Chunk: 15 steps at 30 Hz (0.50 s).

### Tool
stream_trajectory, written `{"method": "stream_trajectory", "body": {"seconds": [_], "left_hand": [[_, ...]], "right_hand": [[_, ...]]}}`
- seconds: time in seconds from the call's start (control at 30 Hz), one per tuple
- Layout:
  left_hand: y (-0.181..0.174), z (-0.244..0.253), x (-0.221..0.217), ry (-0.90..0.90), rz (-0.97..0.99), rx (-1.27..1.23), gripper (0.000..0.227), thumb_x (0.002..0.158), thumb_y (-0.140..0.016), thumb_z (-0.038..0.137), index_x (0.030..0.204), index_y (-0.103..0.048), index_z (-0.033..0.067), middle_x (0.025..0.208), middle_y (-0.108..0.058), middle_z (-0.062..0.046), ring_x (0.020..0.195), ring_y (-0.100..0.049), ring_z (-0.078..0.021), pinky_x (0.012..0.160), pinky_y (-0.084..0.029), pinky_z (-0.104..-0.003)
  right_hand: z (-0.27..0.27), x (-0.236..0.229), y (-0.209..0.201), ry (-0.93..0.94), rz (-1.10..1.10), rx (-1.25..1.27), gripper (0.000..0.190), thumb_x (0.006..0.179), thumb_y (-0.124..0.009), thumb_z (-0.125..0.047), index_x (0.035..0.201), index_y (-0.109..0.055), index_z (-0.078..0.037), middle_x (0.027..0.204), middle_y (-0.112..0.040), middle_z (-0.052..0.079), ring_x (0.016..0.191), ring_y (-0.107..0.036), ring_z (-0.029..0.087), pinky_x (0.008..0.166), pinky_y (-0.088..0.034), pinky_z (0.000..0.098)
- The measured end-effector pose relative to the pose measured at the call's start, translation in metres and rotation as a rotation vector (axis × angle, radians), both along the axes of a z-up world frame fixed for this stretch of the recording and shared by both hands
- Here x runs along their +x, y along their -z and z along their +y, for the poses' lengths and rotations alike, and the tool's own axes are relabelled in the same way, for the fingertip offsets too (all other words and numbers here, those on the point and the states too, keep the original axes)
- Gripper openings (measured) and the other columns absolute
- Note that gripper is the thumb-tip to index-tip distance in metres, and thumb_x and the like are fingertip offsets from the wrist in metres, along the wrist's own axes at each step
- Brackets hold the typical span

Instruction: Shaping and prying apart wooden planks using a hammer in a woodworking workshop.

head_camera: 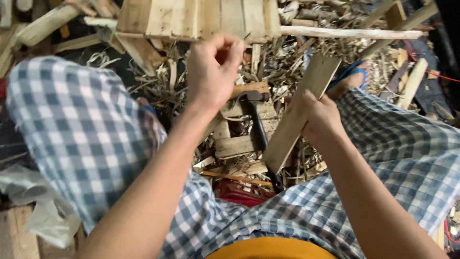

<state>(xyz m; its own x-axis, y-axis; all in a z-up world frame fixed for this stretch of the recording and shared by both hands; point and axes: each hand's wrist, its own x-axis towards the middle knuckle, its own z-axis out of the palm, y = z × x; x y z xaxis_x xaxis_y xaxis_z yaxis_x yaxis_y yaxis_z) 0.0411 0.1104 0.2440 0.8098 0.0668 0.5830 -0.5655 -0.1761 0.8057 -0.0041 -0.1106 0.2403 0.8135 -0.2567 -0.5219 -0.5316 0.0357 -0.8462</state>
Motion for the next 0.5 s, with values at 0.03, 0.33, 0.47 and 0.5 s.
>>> {"method": "stream_trajectory", "body": {"seconds": [0.03, 0.33, 0.47, 0.5], "left_hand": [[-0.023, 0.028, -0.017, -0.012, 0.008, 0.002, 0.014, 0.095, -0.062, 0.001, 0.082, -0.067, 0.0034, 0.065, -0.061, -0.002, 0.045, -0.048, -0.0102, 0.035, -0.038, -0.019], [-0.075, 0.082, -0.043, -0.071, -0.034, 0.276, 0.02, 0.092, -0.061, -0.014, 0.101, -0.062, 0.0028, 0.084, -0.058, -0.004, 0.067, -0.051, -0.013, 0.055, -0.047, -0.022], [-0.068, 0.076, -0.038, -0.033, 0.036, 0.283, 0.019, 0.091, -0.063, -0.01, 0.104, -0.062, 0.0031, 0.084, -0.06, -0.004, 0.066, -0.052, -0.0122, 0.054, -0.047, -0.021], [-0.067, 0.075, -0.037, -0.025, 0.052, 0.284, 0.019, 0.091, -0.063, -0.009, 0.105, -0.062, 0.0032, 0.084, -0.06, -0.004, 0.065, -0.052, -0.012, 0.054, -0.048, -0.021]], "right_hand": [[0.006, -0.003, 0.005, -0.012, 0.008, 0.002, 0.041, 0.106, -0.044, -0.025, 0.141, -0.048, -0.003, 0.117, -0.065, 0.013, 0.113, -0.064, 0.025, 0.103, -0.052, 0.0474], [-0.015, -0.017, 0.068, 0.155, -0.055, 0.198, 0.036, 0.104, -0.061, -0.021, 0.134, -0.057, -0.001, 0.107, -0.071, 0.022, 0.1, -0.074, 0.034, 0.09, -0.055, 0.062], [-0.005, -0.022, 0.051, 0.186, -0.019, 0.101, 0.037, 0.099, -0.069, -0.023, 0.13, -0.062, -0.004, 0.11, -0.07, 0.024, 0.104, -0.072, 0.037, 0.09, -0.053, 0.0674], [-0.002, -0.023, 0.048, 0.199, -0.017, 0.065, 0.033, 0.097, -0.072, -0.022, 0.125, -0.065, -0.006, 0.106, -0.072, 0.025, 0.099, -0.074, 0.038, 0.086, -0.056, 0.0678]]}}
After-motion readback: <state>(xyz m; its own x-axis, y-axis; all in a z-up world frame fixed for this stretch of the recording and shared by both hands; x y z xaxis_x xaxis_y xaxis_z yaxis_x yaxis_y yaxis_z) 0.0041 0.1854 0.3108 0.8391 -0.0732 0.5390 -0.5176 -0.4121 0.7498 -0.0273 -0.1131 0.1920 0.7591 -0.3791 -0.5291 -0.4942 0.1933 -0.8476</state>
